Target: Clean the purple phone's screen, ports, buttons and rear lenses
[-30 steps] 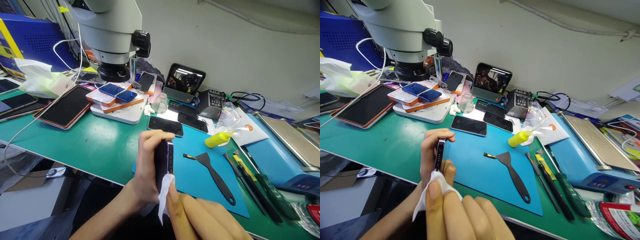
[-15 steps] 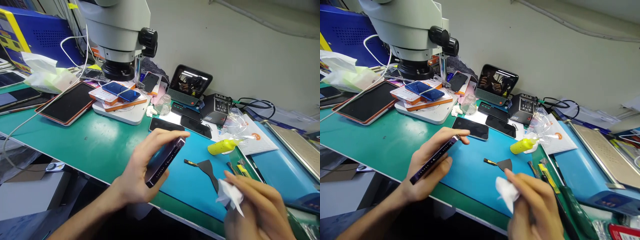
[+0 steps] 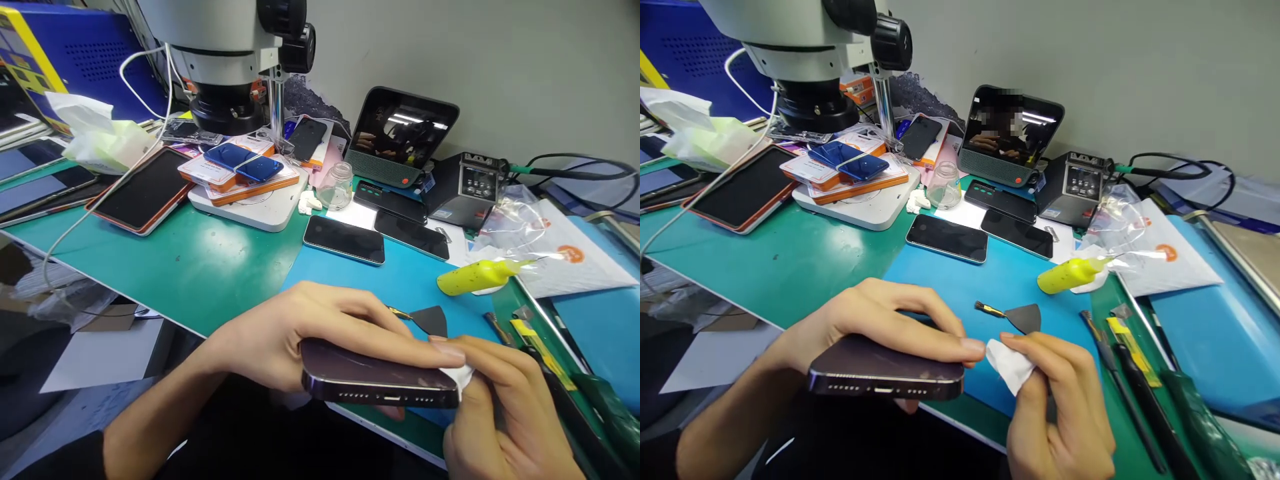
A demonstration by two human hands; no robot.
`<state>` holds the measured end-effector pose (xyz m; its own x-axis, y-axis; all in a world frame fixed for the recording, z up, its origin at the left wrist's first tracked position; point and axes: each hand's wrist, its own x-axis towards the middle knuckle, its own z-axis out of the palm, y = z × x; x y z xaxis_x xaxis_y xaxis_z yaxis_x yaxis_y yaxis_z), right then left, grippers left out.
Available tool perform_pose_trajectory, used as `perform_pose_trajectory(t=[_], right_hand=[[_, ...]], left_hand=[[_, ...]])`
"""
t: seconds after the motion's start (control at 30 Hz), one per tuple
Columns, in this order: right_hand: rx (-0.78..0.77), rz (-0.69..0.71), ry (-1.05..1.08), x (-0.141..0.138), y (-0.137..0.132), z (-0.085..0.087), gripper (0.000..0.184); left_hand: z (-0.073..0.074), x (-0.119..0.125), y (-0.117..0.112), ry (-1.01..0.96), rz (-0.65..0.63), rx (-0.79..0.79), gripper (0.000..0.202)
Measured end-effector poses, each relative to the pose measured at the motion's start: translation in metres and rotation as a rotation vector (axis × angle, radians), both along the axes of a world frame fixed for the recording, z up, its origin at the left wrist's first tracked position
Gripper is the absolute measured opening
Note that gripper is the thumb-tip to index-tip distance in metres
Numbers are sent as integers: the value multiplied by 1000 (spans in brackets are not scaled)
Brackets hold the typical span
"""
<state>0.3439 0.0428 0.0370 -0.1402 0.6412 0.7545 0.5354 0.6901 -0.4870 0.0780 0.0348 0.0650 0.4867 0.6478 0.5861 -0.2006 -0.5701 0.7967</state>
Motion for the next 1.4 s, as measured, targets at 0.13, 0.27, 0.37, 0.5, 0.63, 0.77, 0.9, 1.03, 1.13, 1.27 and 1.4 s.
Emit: perform_pose_trajectory(t=[0.13,0.27,0.37,0.5,0.63,0.77,0.9,1.03,1.13,1.27,1.4], right_hand=[[-2,5,10,-2,0,0,28],[-8,0,10,-4,-2,-2,29],[-5,-7,1,-3,-1,-4,30],[0,-5,-1,-1,-2,-4,31],[-19,-21,-13,0,-4,-4,30],[-27,-34,-14,0,-5,-4,29],[-29,-40,-24,1,-6,-4,28],[-42,-32,-18,1,-6,-4,28],[-38,-25,-16,1,-5,-4,28],[-38,-31,-18,0,-6,-5,28],[-38,-37,-25,0,-6,-4,27]], left_hand=[[-2,-2,2,-16,-16,-3,61],[-1,-3,4,13,12,-30,72],[1,-1,3,16,57,-52,74],[3,0,1,49,91,-58,70],[5,1,-3,37,86,3,69],[4,3,-5,17,82,-54,66],[2,3,-6,18,83,-42,63],[1,3,-6,19,72,-59,63],[0,2,-5,-3,56,-58,62],[-1,0,-5,23,50,-55,66],[1,0,-5,51,49,-70,70]])
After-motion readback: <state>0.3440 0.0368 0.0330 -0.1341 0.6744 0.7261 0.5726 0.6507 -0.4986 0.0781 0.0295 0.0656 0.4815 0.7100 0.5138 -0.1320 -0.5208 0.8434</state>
